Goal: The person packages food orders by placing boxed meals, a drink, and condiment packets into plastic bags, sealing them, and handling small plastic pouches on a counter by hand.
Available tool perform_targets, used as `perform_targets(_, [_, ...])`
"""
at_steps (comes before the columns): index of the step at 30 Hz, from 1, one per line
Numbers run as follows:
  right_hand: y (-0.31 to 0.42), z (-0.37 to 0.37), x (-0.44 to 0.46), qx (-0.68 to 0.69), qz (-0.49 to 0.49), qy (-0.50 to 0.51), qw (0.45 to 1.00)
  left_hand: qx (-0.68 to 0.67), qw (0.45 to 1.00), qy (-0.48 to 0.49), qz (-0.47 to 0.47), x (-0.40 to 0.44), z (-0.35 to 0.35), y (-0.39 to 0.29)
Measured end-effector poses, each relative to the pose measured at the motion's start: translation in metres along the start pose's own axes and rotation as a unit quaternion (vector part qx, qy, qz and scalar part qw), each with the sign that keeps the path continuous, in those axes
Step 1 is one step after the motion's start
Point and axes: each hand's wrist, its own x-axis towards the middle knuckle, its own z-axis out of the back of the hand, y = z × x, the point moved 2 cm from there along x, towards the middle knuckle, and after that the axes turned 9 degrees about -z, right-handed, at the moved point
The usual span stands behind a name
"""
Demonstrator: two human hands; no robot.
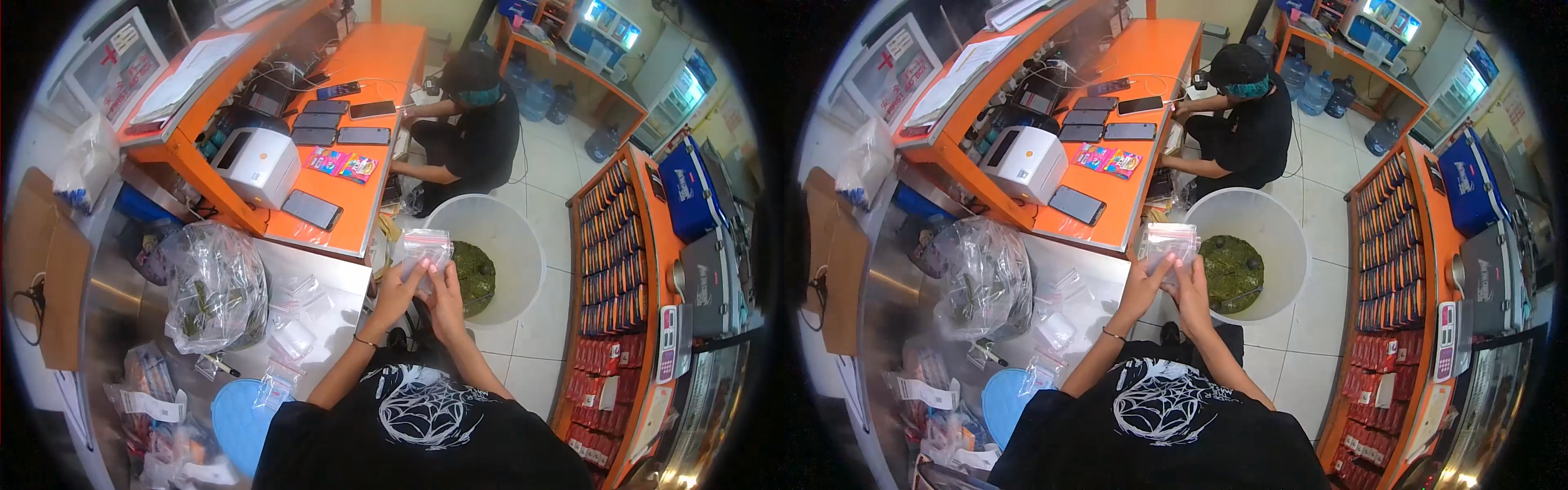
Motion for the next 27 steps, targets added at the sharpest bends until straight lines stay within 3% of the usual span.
perform_targets(2, [0.0,0.022,0.002,-0.144,-0.024,0.002,0.989,0.0,1.0,0.007,0.027,0.0,0.0,0.006])
perform_targets(4, [0.012,0.039,0.004,-0.329,0.123,-0.098,0.931,0.024,0.998,0.063,0.012,0.002,0.005,0.008])
perform_targets(6, [0.039,0.043,0.0,-0.398,0.122,-0.065,0.907,0.047,0.992,0.119,0.0,0.003,0.009,0.002])
perform_targets(7, [0.044,0.049,0.002,-0.331,0.054,0.002,0.942,0.098,0.974,0.205,-0.015,0.002,0.008,-0.005])
perform_targets(8, [0.051,0.056,0.003,-0.317,-0.093,0.079,0.941,0.148,0.945,0.29,-0.028,0.0,0.006,-0.008])
perform_targets(10, [0.067,0.047,-0.005,-0.29,-0.121,0.097,0.944,0.128,0.936,0.328,0.0,0.0,0.005,-0.007])
perform_targets(12, [0.064,0.052,-0.002,-0.266,-0.101,0.102,0.953,0.081,0.961,0.257,0.066,0.008,0.002,-0.011])
perform_targets(13, [0.061,0.051,-0.001,-0.217,-0.072,0.06,0.972,-0.071,0.976,0.196,0.061,0.01,-0.005,-0.013])
perform_targets(14, [0.06,0.051,0.0,-0.167,-0.042,0.02,0.985,-0.071,0.976,0.198,0.061,0.01,-0.009,-0.01])
perform_targets(16, [0.049,0.052,0.0,-0.158,-0.039,0.015,0.987,-0.161,0.973,0.084,0.143,0.011,-0.01,0.001])
perform_targets(19, [0.039,0.045,-0.007,-0.091,-0.056,0.004,0.994,-0.263,0.948,0.036,0.176,0.005,-0.023,-0.008])
perform_targets(23, [0.047,0.056,-0.004,-0.05,-0.031,-0.043,0.997,-0.197,0.97,0.022,0.138,0.009,-0.017,0.011])
perform_targets(27, [0.06,0.078,0.0,-0.127,0.047,-0.114,0.984,-0.145,0.984,0.013,0.103,0.015,-0.009,0.004])
